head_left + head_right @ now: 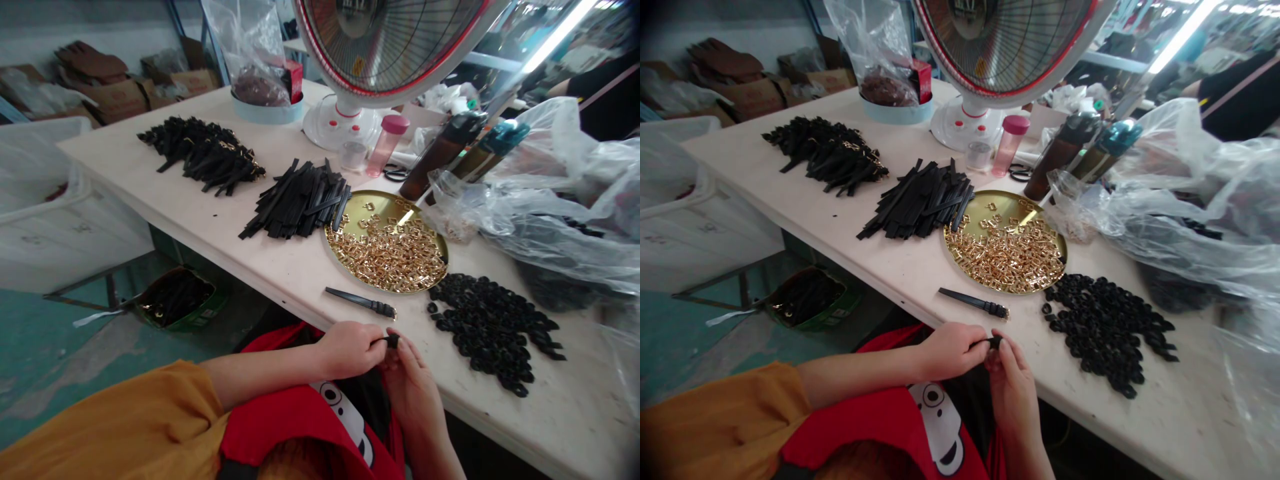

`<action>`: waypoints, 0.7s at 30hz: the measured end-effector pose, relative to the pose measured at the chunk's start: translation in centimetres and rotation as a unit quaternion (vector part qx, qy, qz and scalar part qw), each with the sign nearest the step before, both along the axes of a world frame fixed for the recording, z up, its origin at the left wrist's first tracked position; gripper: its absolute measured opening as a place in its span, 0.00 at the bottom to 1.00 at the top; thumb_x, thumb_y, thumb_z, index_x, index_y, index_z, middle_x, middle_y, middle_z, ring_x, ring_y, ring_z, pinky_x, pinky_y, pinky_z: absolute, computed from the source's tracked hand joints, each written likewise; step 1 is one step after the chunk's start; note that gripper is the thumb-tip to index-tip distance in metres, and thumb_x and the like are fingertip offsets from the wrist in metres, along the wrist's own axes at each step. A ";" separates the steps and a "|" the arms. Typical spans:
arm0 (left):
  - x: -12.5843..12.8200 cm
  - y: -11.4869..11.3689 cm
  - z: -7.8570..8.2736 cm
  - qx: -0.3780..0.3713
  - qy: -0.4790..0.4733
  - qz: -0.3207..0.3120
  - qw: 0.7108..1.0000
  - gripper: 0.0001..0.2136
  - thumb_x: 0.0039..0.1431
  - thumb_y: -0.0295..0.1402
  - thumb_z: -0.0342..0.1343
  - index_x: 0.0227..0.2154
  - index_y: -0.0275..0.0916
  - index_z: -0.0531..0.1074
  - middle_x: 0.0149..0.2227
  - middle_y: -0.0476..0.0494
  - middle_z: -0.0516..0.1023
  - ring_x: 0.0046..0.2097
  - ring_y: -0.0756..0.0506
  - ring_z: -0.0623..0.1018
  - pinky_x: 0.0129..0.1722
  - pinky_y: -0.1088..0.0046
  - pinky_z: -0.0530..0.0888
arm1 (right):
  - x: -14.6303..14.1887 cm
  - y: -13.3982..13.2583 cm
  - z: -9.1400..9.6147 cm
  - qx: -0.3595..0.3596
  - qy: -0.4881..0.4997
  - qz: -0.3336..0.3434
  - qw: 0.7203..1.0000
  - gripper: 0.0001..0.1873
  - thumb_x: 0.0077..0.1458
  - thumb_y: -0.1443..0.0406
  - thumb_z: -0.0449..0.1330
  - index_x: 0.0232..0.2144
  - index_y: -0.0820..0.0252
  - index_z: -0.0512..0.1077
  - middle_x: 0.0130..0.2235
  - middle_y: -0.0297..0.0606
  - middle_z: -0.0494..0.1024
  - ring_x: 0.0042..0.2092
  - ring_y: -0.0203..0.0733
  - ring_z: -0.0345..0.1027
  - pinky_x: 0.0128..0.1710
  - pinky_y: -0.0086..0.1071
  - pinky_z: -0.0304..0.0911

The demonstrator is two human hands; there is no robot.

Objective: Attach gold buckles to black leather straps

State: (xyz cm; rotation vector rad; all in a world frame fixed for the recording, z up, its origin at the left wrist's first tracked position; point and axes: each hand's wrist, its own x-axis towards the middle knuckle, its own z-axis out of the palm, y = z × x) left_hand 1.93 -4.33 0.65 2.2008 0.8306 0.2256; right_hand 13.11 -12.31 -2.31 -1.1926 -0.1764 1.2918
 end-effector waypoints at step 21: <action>-1.3 3.6 -0.7 -0.221 -0.137 0.090 0.961 0.13 0.57 0.39 0.43 0.33 0.35 0.67 0.25 0.50 0.68 0.28 0.52 0.67 0.28 0.79 0.62 | 6.4 5.3 -0.6 -0.033 -0.557 0.060 0.828 0.19 0.52 0.53 0.51 0.39 0.60 0.68 0.33 0.37 0.71 0.32 0.40 0.63 0.33 0.34 0.58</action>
